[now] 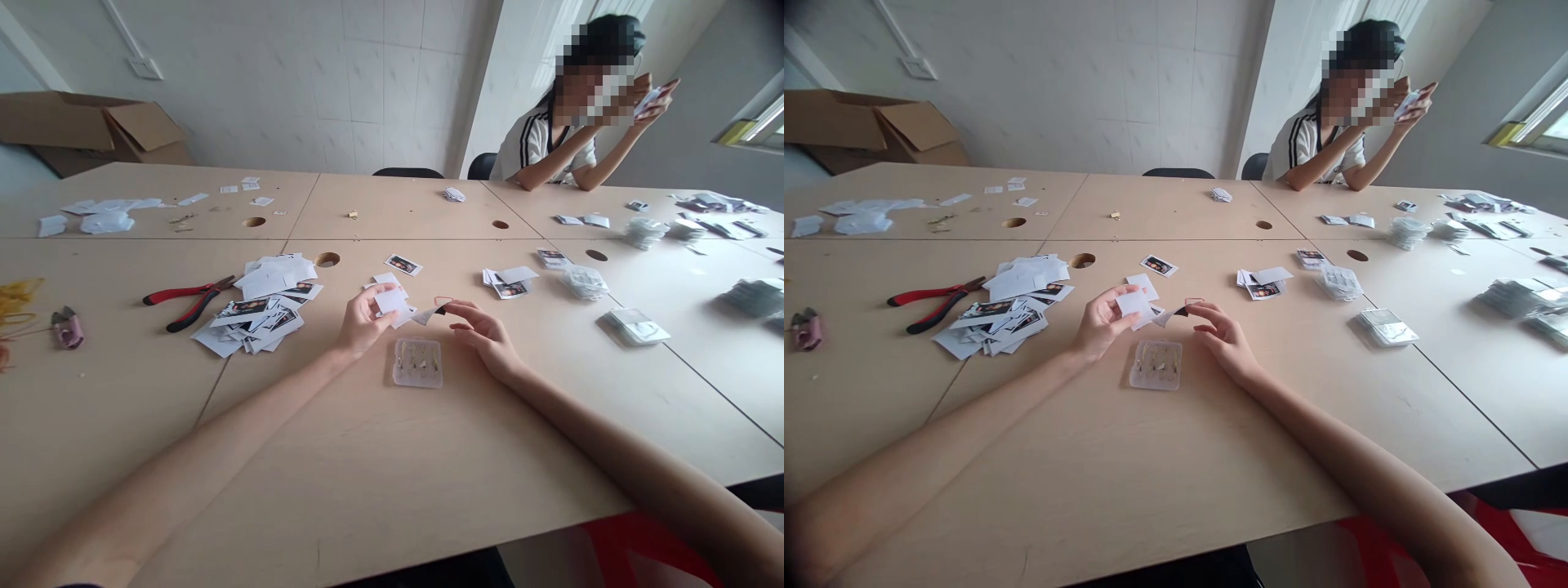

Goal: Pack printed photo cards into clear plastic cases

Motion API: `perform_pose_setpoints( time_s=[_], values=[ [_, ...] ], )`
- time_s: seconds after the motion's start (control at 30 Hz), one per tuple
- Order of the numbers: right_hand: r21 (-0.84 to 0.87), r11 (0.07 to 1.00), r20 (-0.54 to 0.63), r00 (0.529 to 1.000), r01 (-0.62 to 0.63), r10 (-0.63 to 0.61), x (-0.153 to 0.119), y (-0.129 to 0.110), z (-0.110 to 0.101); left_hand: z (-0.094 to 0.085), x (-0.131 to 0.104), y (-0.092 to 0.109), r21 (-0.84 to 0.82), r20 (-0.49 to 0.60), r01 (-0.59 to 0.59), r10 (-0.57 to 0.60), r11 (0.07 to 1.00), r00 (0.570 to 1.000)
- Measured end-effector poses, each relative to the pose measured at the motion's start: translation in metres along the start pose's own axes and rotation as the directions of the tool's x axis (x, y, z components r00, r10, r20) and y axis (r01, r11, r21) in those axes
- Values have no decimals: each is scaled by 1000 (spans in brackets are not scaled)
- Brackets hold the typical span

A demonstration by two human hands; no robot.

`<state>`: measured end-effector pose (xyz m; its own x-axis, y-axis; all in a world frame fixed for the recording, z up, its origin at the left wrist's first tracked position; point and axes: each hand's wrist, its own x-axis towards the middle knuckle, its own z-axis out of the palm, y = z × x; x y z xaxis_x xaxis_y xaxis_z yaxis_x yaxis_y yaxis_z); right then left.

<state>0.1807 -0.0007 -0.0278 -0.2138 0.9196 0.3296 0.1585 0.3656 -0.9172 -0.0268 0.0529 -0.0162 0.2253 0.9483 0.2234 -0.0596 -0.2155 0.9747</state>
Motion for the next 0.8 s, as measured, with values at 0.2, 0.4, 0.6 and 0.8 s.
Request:
perform_pose_setpoints(
  time_s=[0.2,0.4,0.6,0.8],
  values=[
    [62,998,-27,1000,-13,15,3,12,-3,0,-1,0,-5,-5,18,-18,1000,1000],
    [169,977,-47,989,-129,139,5,16,-3,0,1,0,-9,-8,31,-31,999,999],
    [380,896,-165,937,-227,308,6,14,-1,0,0,1,43,14,26,-27,999,1000],
    [436,879,-155,947,-192,283,6,6,0,-1,-1,-1,107,-19,16,-14,994,1000]
  ],
)
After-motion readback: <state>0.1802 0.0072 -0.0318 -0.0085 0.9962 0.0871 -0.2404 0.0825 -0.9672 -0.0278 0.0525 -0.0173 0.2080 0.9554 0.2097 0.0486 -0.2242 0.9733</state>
